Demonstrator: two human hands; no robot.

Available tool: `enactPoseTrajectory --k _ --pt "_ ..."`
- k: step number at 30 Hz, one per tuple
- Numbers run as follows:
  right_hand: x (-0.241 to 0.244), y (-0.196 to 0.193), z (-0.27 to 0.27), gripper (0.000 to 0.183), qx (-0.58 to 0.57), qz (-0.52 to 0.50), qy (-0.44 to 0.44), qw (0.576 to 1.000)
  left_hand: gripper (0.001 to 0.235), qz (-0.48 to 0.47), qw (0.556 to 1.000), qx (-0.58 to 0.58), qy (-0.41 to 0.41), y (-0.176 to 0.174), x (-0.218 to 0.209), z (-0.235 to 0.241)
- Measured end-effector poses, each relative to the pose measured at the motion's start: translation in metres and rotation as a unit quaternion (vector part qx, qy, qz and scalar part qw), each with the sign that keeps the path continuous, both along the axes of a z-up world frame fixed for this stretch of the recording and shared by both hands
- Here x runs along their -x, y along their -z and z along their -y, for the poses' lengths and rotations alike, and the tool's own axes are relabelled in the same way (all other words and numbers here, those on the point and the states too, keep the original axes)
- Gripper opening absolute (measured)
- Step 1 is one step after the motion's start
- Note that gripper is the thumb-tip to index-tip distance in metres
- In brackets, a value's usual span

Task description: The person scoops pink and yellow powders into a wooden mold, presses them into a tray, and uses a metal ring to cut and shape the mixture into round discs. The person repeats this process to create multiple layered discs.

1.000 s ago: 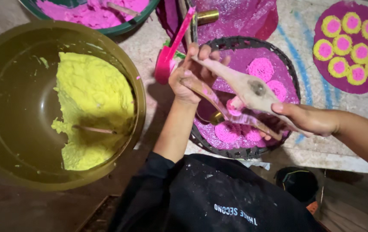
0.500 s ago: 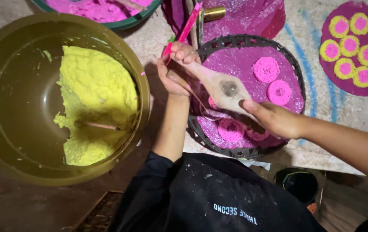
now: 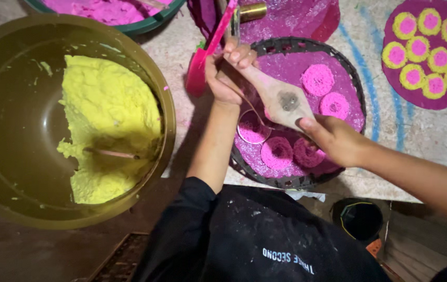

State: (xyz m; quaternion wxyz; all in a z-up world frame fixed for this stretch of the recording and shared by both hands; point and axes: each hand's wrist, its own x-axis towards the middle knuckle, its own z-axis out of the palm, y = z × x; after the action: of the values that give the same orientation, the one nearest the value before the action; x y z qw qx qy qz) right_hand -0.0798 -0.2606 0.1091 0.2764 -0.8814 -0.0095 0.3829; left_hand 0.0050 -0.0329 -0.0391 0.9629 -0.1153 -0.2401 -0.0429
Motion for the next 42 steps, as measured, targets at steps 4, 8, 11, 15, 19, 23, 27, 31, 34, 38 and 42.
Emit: enactPoseTrajectory --k 4,8,11,15,19,23,27,31,34,38,42 --pt "0.001 0.014 -0.011 0.069 -0.059 0.022 -0.020 0.998 0.033 0.024 1.000 -0.017 0.002 -0.004 -0.004 -0.022" --pt "0.004 0.020 -0.018 0.072 -0.060 -0.044 0.002 0.997 0.028 0.010 0.999 -0.029 -0.007 -0.002 0.010 -0.037" --pt "0.009 0.020 -0.016 0.073 -0.054 -0.097 0.021 0.994 0.029 -0.038 0.999 -0.027 -0.019 0.007 0.028 -0.034" --pt "0.006 0.017 0.009 0.073 -0.008 -0.093 0.031 0.995 0.025 -0.054 0.998 0.008 0.004 0.025 0.034 0.000" --pt "-0.004 0.022 0.067 0.076 0.087 -0.042 0.018 0.995 0.045 -0.129 0.981 -0.142 -0.022 0.038 0.016 0.024" --pt "0.013 0.033 0.124 0.086 -0.104 0.009 0.105 0.989 0.066 -0.108 0.841 -0.528 -0.048 0.029 0.026 -0.003" --pt "0.058 0.047 0.129 0.097 -0.327 0.088 0.171 0.925 0.105 0.115 0.505 -0.841 -0.158 0.002 0.087 -0.041" --pt "0.089 0.054 0.092 0.103 -0.450 0.117 0.239 0.852 0.119 0.165 0.357 -0.910 -0.133 -0.027 0.109 -0.035" --pt "0.105 0.056 0.074 0.104 -0.502 0.114 0.300 0.803 0.115 0.174 0.335 -0.914 -0.148 -0.035 0.110 -0.028" --pt "0.114 0.059 0.073 0.103 -0.510 0.125 0.319 0.789 0.113 0.173 0.341 -0.914 -0.137 -0.035 0.109 -0.032" --pt "0.117 0.057 0.084 0.100 -0.514 0.156 0.333 0.775 0.112 0.172 0.362 -0.905 -0.139 -0.039 0.104 -0.036"
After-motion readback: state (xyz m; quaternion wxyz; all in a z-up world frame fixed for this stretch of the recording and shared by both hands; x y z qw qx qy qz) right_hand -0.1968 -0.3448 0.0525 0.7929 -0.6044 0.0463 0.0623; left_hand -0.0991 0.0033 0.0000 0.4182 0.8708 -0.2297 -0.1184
